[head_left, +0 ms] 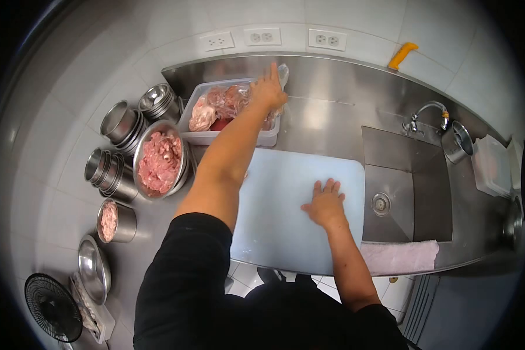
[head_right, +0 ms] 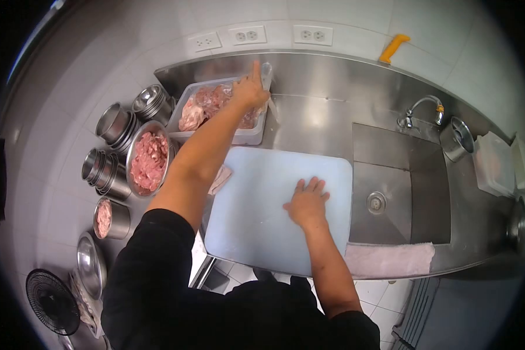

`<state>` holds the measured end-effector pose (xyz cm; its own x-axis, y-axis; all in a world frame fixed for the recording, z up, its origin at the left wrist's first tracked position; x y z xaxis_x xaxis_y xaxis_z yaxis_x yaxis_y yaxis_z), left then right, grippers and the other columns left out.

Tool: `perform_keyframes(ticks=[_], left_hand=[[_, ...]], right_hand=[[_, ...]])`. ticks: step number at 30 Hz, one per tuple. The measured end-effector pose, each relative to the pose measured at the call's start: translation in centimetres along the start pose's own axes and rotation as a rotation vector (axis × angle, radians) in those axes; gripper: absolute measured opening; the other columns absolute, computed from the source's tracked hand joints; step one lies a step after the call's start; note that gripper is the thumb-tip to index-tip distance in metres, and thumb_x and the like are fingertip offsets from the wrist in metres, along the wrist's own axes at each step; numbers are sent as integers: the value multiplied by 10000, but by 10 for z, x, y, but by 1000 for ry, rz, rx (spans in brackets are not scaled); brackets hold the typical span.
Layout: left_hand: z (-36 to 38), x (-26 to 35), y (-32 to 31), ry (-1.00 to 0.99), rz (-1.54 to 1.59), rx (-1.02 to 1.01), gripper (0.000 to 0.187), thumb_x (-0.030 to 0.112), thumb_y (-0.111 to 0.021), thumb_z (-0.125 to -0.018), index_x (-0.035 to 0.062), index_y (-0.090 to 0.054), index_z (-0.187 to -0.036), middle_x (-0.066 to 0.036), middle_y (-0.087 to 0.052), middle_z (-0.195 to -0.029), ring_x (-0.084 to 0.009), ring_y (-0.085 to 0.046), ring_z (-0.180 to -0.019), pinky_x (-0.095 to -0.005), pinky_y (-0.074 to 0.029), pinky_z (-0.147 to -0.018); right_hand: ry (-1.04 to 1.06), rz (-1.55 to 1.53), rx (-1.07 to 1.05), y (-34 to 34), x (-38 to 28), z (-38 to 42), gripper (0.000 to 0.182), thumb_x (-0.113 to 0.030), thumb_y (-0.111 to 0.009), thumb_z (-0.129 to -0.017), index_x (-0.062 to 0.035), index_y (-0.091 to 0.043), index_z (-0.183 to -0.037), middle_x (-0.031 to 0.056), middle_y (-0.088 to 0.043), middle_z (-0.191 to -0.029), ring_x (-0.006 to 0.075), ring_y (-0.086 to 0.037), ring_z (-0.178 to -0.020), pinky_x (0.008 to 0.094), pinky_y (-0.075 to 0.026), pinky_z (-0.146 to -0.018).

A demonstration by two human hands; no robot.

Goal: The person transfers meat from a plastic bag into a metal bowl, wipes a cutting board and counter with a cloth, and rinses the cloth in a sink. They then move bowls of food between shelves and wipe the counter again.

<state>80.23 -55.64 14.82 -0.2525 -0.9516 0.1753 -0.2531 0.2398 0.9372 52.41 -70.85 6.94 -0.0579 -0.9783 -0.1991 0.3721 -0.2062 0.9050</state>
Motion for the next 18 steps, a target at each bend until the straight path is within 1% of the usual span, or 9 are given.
perform_keyframes(ticks=[3, 5, 6, 9, 11, 12, 15, 18], left_hand=[[-13, 2, -28, 59, -214, -229, 749, 331, -587, -802, 70, -332, -1456, -183, -609, -1235, -359, -539, -1190, -593, -272, -1033], [-16, -7, -28, -13, -193, -254, 599, 327, -552, -812, 103, -473, -1362, -150, -648, -1168, -346, -576, -1139, -556, -319, -1014], [-12, -13, -20, -45, -177, -264, 538, 326, -535, -818, 120, -543, -1315, -134, -667, -1135, -339, -595, -1114, -537, -343, -1005], [10, -37, 26, 40, -60, -349, 436, 299, -529, -808, 131, -637, -1194, -151, -655, -1141, -333, -600, -1096, -470, -419, -953], [29, -76, 23, -65, -10, -132, 453, 279, -532, -803, 121, -614, -1220, -172, -657, -1111, -357, -604, -1068, -448, -453, -915], [38, -89, 21, -122, 17, -25, 463, 269, -534, -801, 116, -602, -1233, -182, -658, -1097, -369, -606, -1054, -437, -471, -895], [76, -85, 59, -136, -14, 180, 445, 236, -551, -795, 119, -603, -1221, -204, -657, -1065, -380, -610, -1020, -466, -469, -886], [78, -105, 79, 45, -172, -94, 383, 195, -547, -803, 119, -613, -1172, -212, -657, -1027, -387, -613, -997, -469, -475, -872]], right_hand=[[28, -26, -37, 9, 1, 1, 815, -410, -599, -895, 55, -248, -1466, 365, -157, -1504, 541, -129, -1398, 654, -208, -1080], [58, -51, -41, 10, 5, 0, 804, -397, -601, -898, 62, -255, -1460, 373, -163, -1497, 547, -126, -1395, 662, -205, -1077], [66, -59, -51, 9, 7, 0, 797, -391, -601, -899, 64, -259, -1458, 377, -167, -1494, 549, -126, -1394, 663, -206, -1076], [88, -56, -57, 12, 9, -2, 786, -383, -599, -904, 65, -263, -1455, 385, -173, -1486, 553, -129, -1392, 658, -222, -1073], [84, -22, -58, 11, 8, -2, 789, -392, -591, -908, 60, -253, -1461, 386, -169, -1485, 553, -134, -1390, 644, -253, -1070], [79, -25, -51, 11, 8, -2, 786, -385, -591, -908, 56, -252, -1463, 383, -162, -1489, 547, -127, -1395, 639, -242, -1077], [72, -50, -35, 9, 7, 1, 776, -371, -589, -910, 54, -252, -1465, 374, -151, -1498, 533, -111, -1405, 636, -210, -1091], [74, -80, -21, 6, 11, 2, 771, -368, -579, -915, 59, -248, -1465, 368, -146, -1503, 525, -103, -1411, 646, -182, -1094]])
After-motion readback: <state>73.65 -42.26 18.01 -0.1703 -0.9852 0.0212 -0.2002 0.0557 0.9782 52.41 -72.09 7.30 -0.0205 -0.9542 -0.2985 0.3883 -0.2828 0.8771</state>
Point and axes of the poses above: each hand's wrist, its own z-axis away from the middle knuckle, its own y-axis out of the back of the hand, x = y × z, the point moved 1 cm from there along -z, towards the middle knuckle
